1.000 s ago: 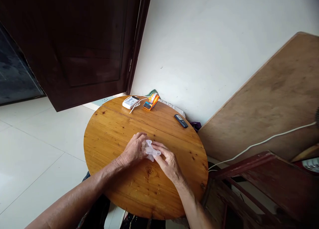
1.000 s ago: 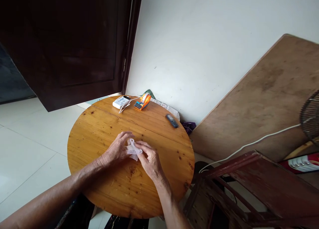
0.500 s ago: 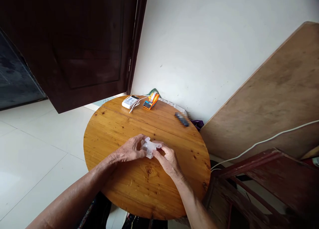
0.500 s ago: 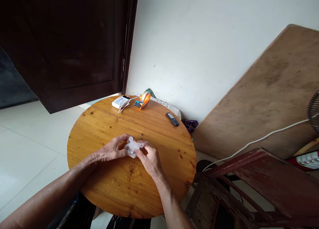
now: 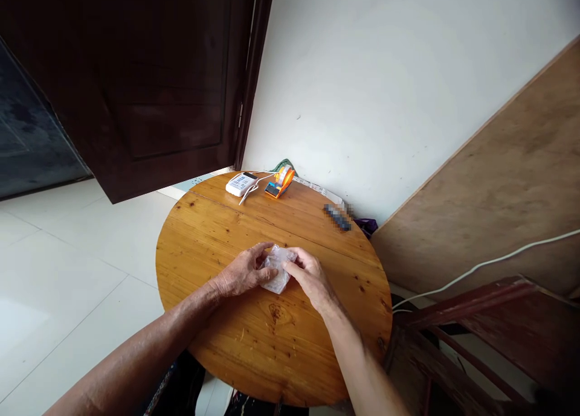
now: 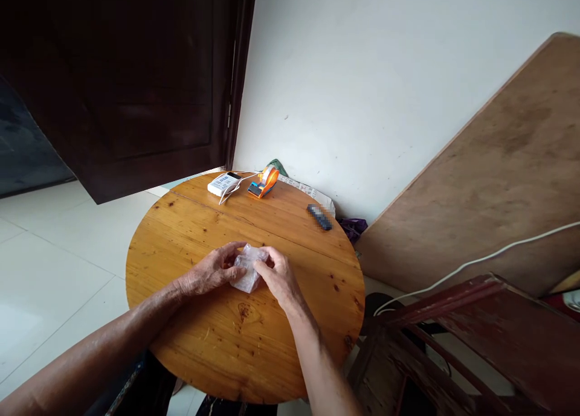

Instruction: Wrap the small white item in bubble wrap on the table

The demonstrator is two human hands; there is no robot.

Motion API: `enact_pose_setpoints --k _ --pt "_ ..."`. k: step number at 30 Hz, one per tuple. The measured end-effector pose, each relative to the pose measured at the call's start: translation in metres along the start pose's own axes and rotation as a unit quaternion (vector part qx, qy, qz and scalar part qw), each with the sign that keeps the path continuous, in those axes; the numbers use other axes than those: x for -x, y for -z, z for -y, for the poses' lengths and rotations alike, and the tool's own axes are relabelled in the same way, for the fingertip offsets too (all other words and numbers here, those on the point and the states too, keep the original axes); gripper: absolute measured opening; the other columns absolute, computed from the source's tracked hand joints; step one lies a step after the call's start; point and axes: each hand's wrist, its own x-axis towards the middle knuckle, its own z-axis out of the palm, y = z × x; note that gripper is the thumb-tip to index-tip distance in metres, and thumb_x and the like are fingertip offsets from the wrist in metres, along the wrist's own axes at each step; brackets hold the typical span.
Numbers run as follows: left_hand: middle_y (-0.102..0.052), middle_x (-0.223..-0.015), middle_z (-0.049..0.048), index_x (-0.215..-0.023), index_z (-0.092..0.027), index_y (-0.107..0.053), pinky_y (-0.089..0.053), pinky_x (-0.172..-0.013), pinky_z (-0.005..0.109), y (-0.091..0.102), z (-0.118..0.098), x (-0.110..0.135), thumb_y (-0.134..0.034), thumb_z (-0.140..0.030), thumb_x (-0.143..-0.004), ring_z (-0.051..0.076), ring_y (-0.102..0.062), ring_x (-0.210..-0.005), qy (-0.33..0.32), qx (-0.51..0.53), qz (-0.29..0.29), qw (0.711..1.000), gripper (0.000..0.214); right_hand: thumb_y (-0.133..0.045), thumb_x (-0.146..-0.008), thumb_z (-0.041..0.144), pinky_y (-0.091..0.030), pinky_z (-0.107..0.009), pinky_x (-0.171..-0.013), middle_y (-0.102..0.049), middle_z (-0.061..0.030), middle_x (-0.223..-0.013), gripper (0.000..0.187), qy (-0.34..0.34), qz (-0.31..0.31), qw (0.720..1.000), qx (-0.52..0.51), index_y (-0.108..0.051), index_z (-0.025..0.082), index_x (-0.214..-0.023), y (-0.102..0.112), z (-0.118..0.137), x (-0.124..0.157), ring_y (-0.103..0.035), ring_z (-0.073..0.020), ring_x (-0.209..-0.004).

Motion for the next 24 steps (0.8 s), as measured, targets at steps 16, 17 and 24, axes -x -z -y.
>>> enact_pose_setpoints --k 16,17,24 --pt "-0.062 -0.113 0.0112 -0.139 -0.012 -0.042 -0.048 -0.081 0.033 -0.004 0.007 -0.005 -0.074 -0.042 -0.073 0.022 -0.059 -0.094 -0.002 0.015 -0.033 0.999 0.079 -0.070 -0.074 0.047 -0.039 -0.023 -0.055 -0.060 0.0025 -0.064 0.028 0.001 -0.039 0.991 -0.125 -0.068 0.019 -0.075 -0.017 0.004 -0.016 -0.049 -0.0122 -0.058" --pt "-0.062 -0.113 0.0110 -0.138 -0.012 -0.043 -0.047 -0.081 0.032 -0.004 0.006 -0.005 -0.074 -0.043 -0.073 0.022 -0.059 -0.094 -0.006 0.015 -0.030 0.999 0.078 -0.070 -0.074 0.049 -0.038 -0.023 -0.054 -0.059 0.0028 -0.063 0.030 0.001 -0.043 0.991 -0.126 -0.067 0.019 -0.074 -0.018 0.003 -0.017 -0.048 -0.0120 -0.058" --pt "-0.065 -0.099 0.0078 -0.125 -0.009 -0.054 -0.044 -0.072 0.028 -0.004 0.002 -0.007 -0.070 -0.048 -0.077 0.017 -0.056 -0.081 -0.025 0.005 -0.022 0.999 0.064 -0.066 -0.078 0.053 -0.035 -0.023 -0.053 -0.050 0.0045 -0.059 0.035 0.022 -0.062 0.992 -0.106 -0.060 0.020 -0.069 -0.019 0.004 -0.015 -0.041 -0.0112 -0.055"
